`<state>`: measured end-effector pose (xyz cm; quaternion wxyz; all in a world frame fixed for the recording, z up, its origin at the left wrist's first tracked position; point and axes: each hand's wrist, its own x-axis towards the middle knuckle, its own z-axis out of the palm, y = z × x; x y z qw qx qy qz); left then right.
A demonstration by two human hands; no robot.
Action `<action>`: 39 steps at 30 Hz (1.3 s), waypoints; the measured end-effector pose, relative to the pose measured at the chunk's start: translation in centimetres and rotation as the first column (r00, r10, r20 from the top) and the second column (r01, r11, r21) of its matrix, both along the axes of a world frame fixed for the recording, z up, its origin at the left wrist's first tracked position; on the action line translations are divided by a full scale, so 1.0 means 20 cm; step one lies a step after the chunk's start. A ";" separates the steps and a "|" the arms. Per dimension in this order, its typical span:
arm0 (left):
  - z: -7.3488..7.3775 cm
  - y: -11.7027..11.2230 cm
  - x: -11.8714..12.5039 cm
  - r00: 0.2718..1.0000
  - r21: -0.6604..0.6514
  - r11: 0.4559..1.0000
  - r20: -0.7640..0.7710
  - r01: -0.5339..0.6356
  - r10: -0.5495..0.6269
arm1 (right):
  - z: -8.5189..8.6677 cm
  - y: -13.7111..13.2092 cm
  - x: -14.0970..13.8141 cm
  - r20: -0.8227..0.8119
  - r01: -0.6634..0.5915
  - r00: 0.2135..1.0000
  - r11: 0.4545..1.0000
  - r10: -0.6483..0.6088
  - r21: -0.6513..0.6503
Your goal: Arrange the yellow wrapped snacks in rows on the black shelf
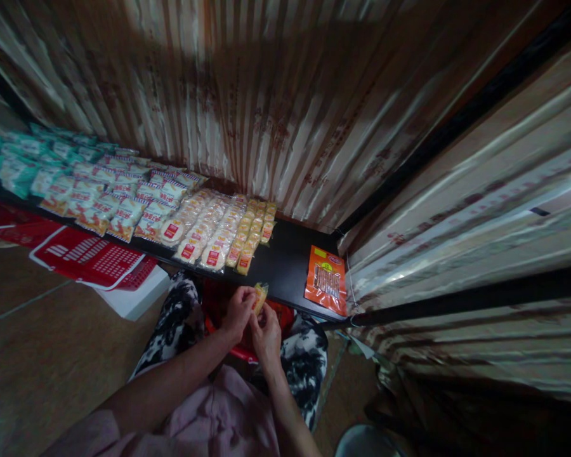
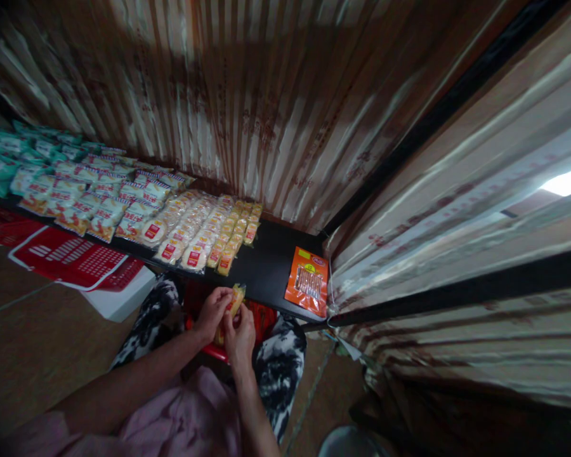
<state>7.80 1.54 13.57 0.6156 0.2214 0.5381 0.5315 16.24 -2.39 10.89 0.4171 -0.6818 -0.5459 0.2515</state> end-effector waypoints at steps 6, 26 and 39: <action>0.02 0.04 -0.01 0.995 0.094 0.996 -0.103 0.000 0.010 | 0.05 0.07 0.02 -0.162 0.014 0.986 0.997 -0.026 -0.076; 0.10 0.23 0.04 0.997 0.217 0.976 -0.077 0.002 0.015 | 0.10 0.38 0.13 0.037 0.040 0.998 0.999 -0.041 0.032; 0.11 0.36 0.14 0.994 0.241 0.969 -0.104 0.047 -0.023 | 0.02 0.58 0.18 0.184 0.075 0.981 0.996 -0.066 -0.045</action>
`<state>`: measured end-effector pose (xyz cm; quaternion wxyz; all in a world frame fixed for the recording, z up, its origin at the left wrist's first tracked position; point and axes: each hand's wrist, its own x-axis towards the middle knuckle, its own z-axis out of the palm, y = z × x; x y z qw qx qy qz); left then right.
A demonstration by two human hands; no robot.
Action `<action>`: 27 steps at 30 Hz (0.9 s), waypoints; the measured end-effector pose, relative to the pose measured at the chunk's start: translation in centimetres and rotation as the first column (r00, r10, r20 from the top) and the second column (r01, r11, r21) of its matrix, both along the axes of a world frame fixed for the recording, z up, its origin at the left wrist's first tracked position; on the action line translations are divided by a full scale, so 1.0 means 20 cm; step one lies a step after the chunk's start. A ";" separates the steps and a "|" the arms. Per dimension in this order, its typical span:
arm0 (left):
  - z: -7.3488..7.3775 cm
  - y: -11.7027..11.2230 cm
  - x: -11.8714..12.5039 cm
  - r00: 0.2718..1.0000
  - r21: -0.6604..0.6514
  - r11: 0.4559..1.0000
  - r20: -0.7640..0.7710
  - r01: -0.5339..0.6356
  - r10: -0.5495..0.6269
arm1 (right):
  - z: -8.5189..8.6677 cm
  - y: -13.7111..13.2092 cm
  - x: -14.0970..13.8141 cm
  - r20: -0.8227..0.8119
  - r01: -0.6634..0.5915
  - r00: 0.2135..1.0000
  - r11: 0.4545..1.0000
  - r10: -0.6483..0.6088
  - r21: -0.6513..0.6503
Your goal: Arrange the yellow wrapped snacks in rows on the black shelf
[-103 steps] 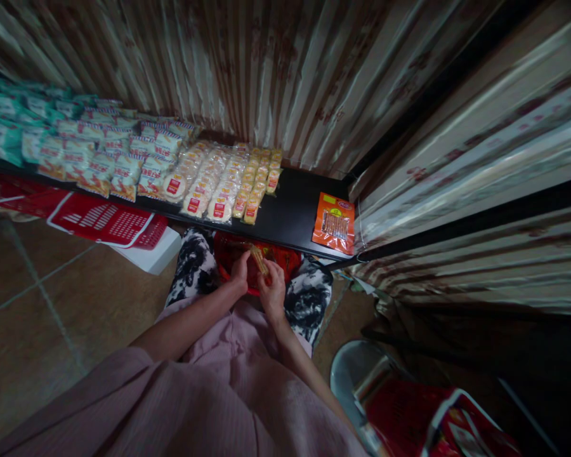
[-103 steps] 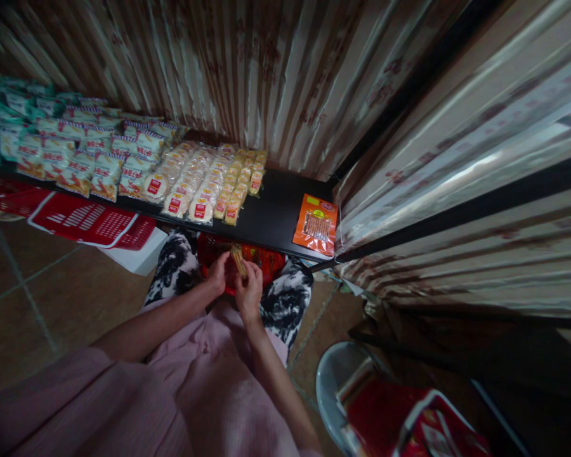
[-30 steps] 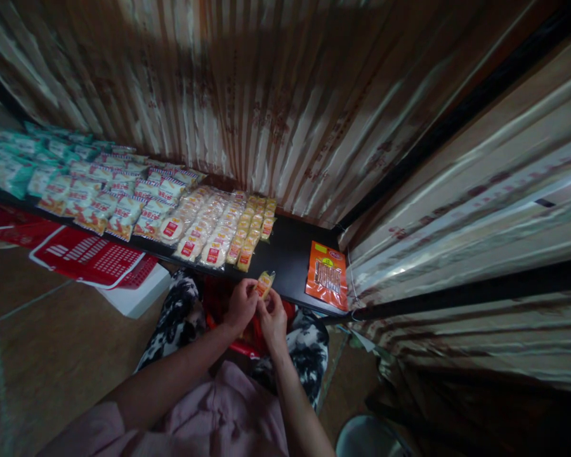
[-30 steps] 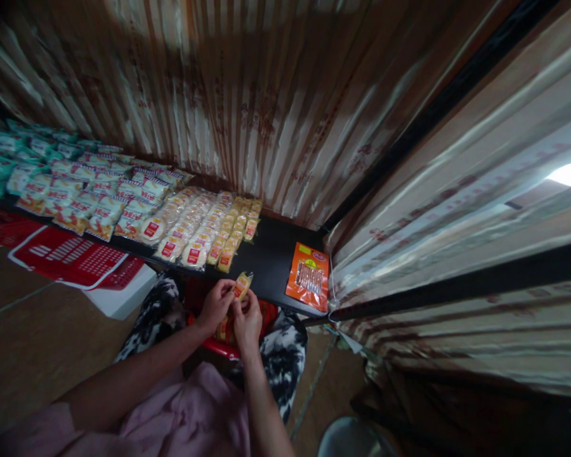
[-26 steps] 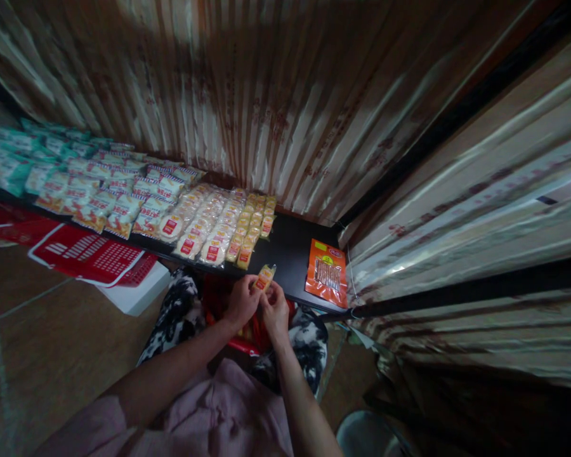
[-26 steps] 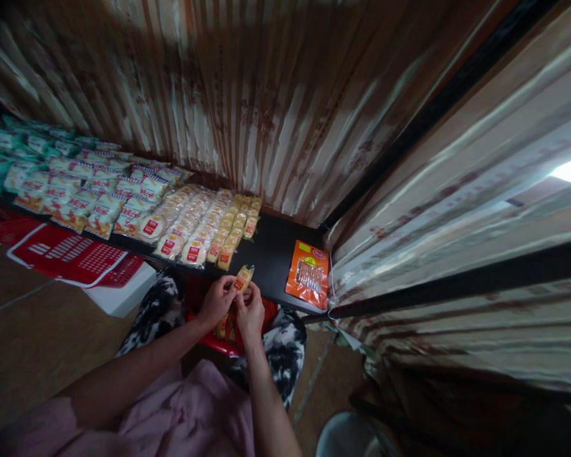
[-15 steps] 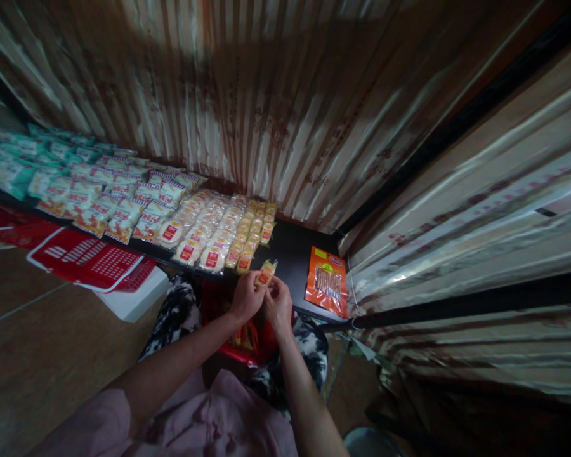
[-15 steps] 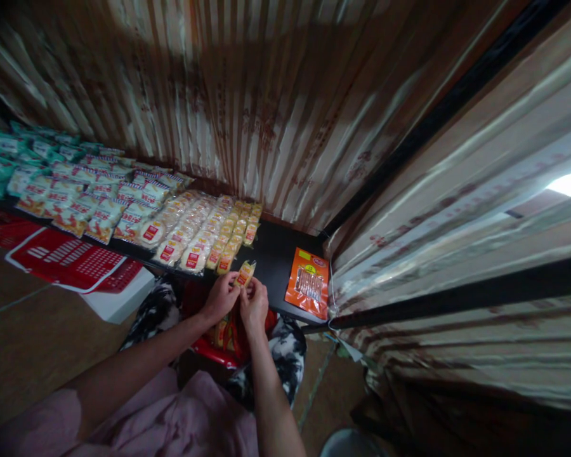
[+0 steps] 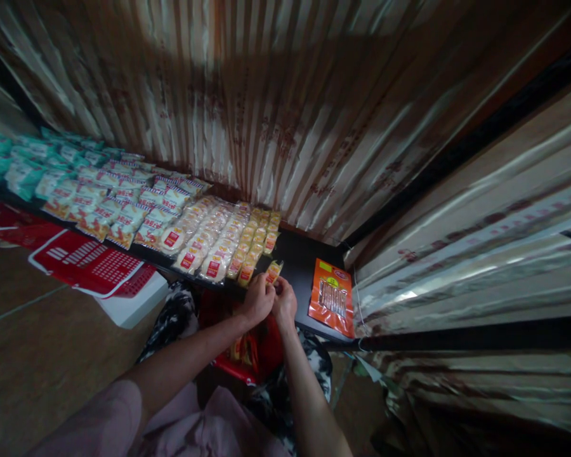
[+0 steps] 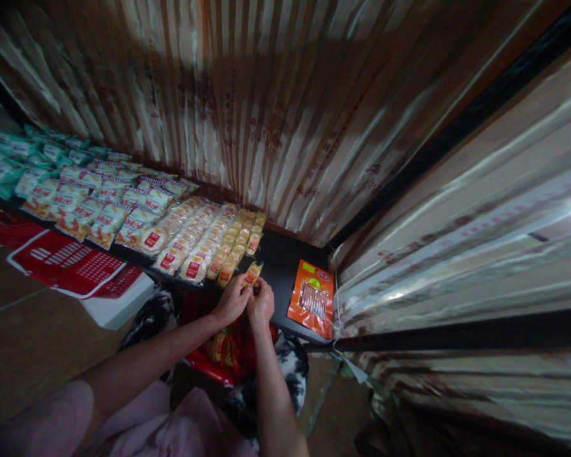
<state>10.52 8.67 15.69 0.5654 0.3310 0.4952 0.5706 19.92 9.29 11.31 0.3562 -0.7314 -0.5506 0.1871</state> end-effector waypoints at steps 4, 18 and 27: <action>-0.02 0.04 0.04 1.000 0.056 0.998 -0.015 0.001 0.000 | 0.00 0.06 0.02 -0.026 -0.025 0.999 0.999 0.027 0.046; -0.03 0.17 0.10 0.989 0.112 0.994 -0.147 0.021 -0.004 | -0.01 0.22 0.05 -0.073 -0.092 0.993 0.996 0.093 0.018; 0.02 0.24 0.09 0.984 0.103 0.994 -0.175 0.040 -0.021 | 0.00 0.32 0.03 -0.068 -0.129 0.989 0.991 0.131 0.038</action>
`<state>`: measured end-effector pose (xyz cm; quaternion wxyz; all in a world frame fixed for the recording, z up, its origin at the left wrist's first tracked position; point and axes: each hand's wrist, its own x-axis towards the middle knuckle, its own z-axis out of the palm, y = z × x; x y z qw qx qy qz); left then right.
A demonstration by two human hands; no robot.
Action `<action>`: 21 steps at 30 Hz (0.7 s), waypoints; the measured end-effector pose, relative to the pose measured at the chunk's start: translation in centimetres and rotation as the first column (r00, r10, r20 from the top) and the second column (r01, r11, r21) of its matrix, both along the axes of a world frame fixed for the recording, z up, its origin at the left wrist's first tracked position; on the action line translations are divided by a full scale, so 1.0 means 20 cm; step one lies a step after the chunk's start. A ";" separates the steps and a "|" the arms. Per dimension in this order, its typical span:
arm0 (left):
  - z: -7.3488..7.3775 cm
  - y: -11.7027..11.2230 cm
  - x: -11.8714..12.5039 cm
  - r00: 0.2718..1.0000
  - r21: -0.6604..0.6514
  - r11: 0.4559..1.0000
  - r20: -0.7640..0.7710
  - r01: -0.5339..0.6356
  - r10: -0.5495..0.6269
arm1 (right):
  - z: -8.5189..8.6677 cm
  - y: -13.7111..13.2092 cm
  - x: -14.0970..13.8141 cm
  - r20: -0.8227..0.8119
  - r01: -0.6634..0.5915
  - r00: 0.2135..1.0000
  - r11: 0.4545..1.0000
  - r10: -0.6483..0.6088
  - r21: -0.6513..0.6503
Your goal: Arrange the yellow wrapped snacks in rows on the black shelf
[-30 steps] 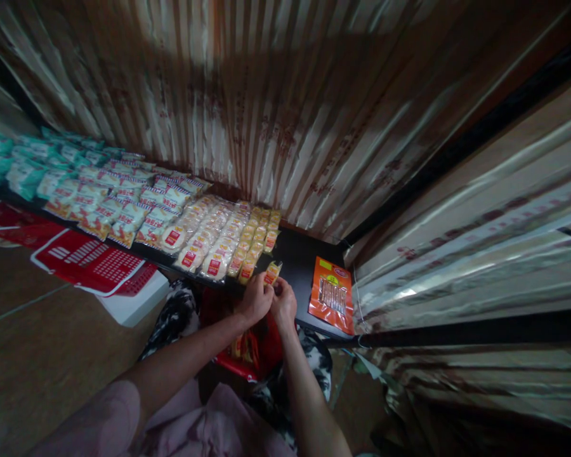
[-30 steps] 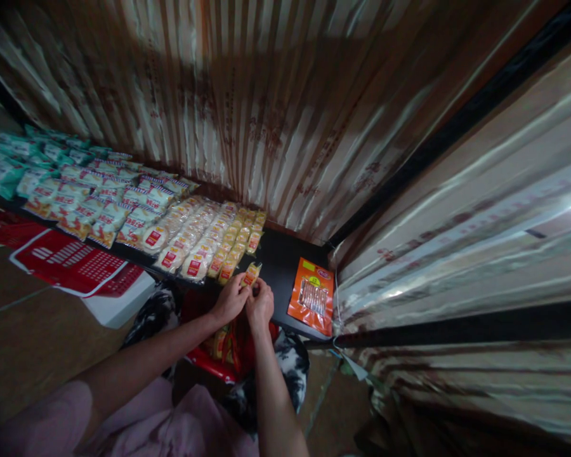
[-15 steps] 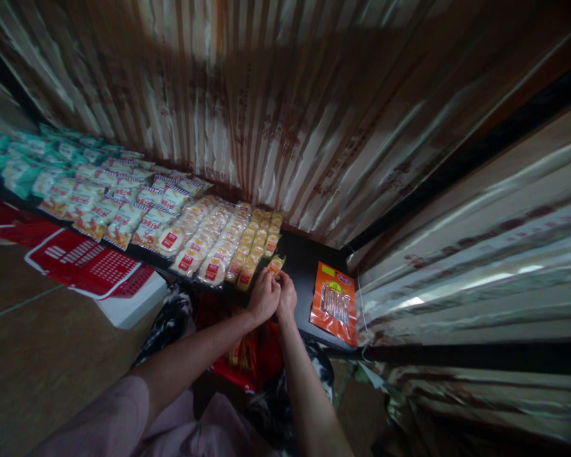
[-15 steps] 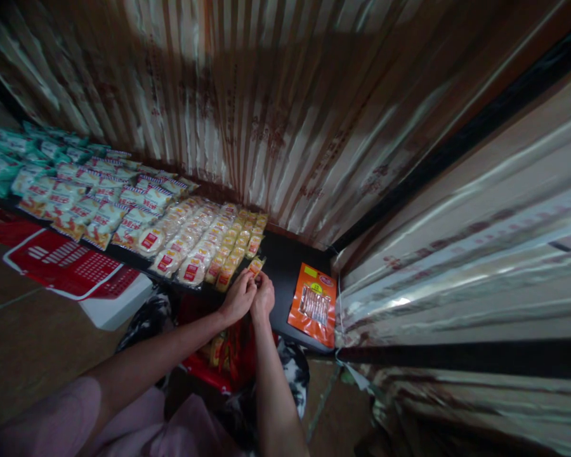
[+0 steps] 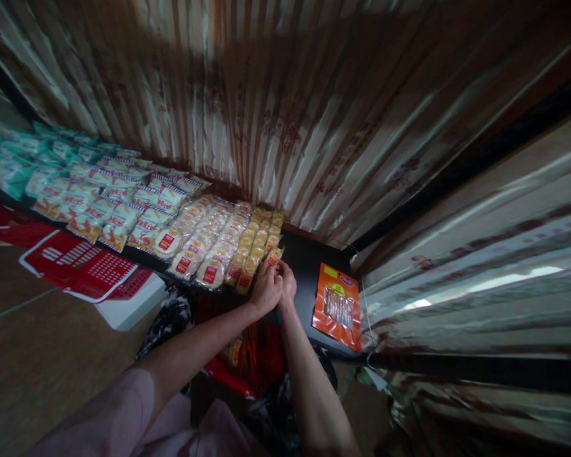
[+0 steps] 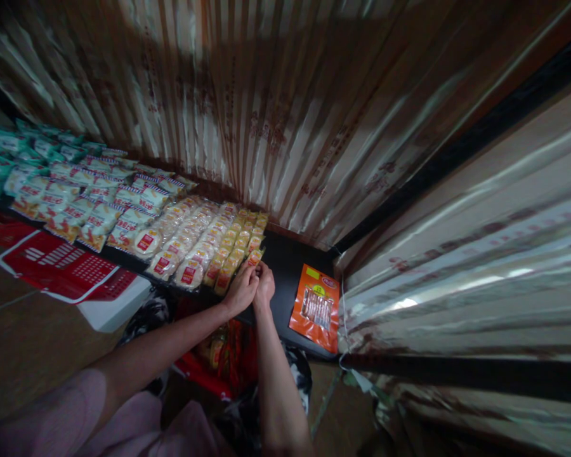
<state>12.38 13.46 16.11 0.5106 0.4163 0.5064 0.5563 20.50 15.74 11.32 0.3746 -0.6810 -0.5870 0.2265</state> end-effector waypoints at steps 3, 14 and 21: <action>0.00 0.02 0.00 0.994 0.033 0.999 -0.105 0.013 -0.009 | 0.00 0.03 0.00 0.015 -0.006 1.000 1.000 0.006 -0.018; -0.06 0.08 0.00 0.793 0.083 0.990 -0.608 0.117 -0.043 | 0.00 0.12 0.00 0.000 -0.038 0.999 0.998 0.038 -0.040; -0.12 0.09 0.01 0.773 0.118 0.984 -0.634 0.134 -0.029 | -0.01 0.13 0.03 -0.022 -0.133 0.991 0.991 0.133 0.030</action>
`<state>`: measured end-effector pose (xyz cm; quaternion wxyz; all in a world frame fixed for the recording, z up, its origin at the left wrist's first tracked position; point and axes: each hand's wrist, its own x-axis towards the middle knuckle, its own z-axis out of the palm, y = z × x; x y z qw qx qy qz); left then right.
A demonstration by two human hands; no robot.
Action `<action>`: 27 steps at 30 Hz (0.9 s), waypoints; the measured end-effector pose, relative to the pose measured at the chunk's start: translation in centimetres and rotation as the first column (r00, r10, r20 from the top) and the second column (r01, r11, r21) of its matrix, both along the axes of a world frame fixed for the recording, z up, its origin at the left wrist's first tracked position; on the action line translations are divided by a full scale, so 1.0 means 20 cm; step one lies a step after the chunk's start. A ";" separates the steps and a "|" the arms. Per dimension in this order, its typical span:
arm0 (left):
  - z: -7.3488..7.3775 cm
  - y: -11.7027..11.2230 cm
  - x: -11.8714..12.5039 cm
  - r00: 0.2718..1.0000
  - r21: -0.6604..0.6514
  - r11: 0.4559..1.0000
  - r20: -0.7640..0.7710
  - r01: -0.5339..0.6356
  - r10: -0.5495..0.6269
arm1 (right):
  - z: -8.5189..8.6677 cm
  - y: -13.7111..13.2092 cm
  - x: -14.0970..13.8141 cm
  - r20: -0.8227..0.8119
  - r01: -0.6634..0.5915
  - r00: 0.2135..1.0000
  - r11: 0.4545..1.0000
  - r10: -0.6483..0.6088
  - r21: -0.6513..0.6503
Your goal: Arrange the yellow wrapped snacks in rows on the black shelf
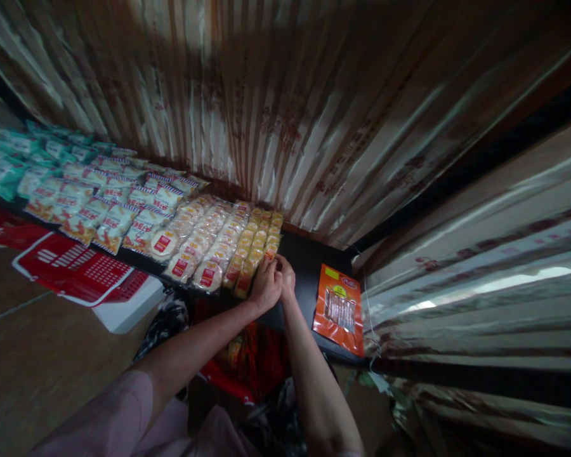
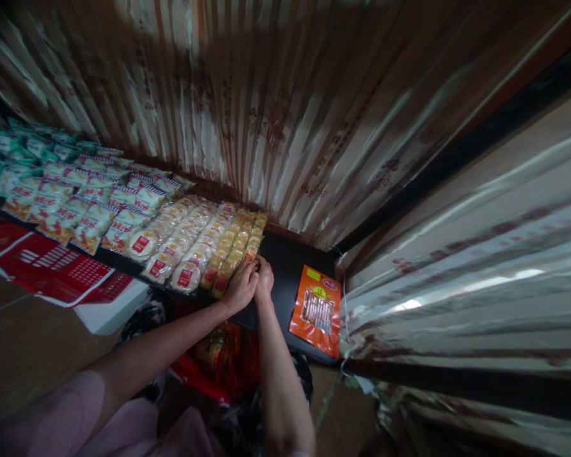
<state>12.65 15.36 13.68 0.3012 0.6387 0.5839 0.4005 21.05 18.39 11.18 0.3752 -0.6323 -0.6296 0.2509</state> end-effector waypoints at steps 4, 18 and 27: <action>-0.02 0.00 0.00 1.000 -0.018 1.000 -0.026 0.015 -0.016 | 0.00 0.01 0.00 -0.001 -0.029 1.000 1.000 0.029 0.006; 0.04 -0.02 -0.03 0.996 0.021 0.997 -0.052 0.073 -0.072 | -0.04 0.00 -0.04 -0.090 0.059 0.995 0.995 -0.052 0.084; -0.01 0.00 -0.03 0.997 0.032 0.997 -0.040 0.072 -0.070 | -0.06 0.00 -0.03 -0.068 0.028 0.997 0.996 -0.022 0.087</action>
